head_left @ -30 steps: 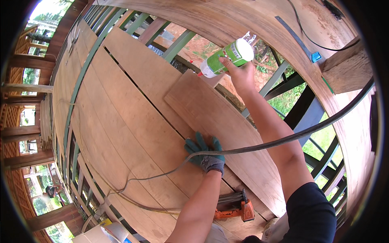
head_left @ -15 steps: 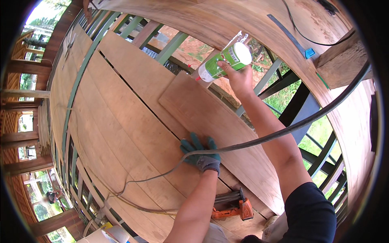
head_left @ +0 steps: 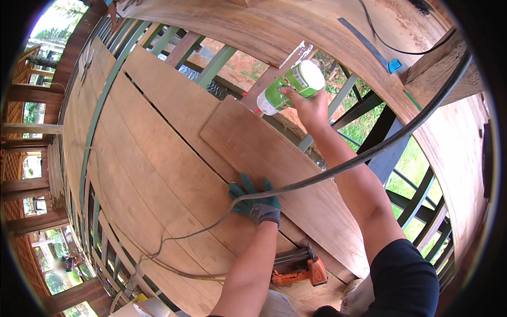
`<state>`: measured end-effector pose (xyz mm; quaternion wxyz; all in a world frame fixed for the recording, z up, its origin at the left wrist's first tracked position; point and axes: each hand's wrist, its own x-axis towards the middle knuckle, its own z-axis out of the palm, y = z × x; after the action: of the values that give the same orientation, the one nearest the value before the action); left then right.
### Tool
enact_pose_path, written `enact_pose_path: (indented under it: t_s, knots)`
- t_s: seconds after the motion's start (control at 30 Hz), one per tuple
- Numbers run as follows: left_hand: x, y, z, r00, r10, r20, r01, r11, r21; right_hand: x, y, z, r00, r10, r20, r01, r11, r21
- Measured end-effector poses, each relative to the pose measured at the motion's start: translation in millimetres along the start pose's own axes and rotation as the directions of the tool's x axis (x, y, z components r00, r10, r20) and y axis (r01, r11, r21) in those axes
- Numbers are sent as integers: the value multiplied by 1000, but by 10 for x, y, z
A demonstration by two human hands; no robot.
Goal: The person installs wooden floor planks on a raised wooden structure. They apply glue to the edges of planks, position them on the joists, and secure them using a nail gun. The process is repeated for multiple planks across the floor area.
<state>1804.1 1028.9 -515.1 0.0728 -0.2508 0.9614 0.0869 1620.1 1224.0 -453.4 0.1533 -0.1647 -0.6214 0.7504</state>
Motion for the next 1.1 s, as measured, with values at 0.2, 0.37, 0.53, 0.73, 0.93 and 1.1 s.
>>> enact_pose_path:
  t_s: [0.2,0.37,0.53,0.73,0.93,1.1]
  knots:
    - [-22,39,-21,1000,-18,24,15,993,120,-179,-55,-254,1000,24,-19,-24,1000,-12]
    - [-15,15,-15,996,28,-81,-25,999,32,-281,-74,-420,999,30,14,-30,999,13]
    - [-18,13,22,997,32,-69,-29,999,45,-357,-139,-570,994,108,-13,-108,994,-16]
    - [-27,22,56,997,15,-76,-4,990,142,-473,-224,-823,988,147,-50,-147,989,3]
    - [-22,8,92,997,-7,-71,17,990,143,-594,-324,-1057,969,245,-12,-246,969,-30]
    - [-25,3,98,997,11,-81,-2,994,108,-772,-401,-1230,978,209,-15,-210,976,-62]
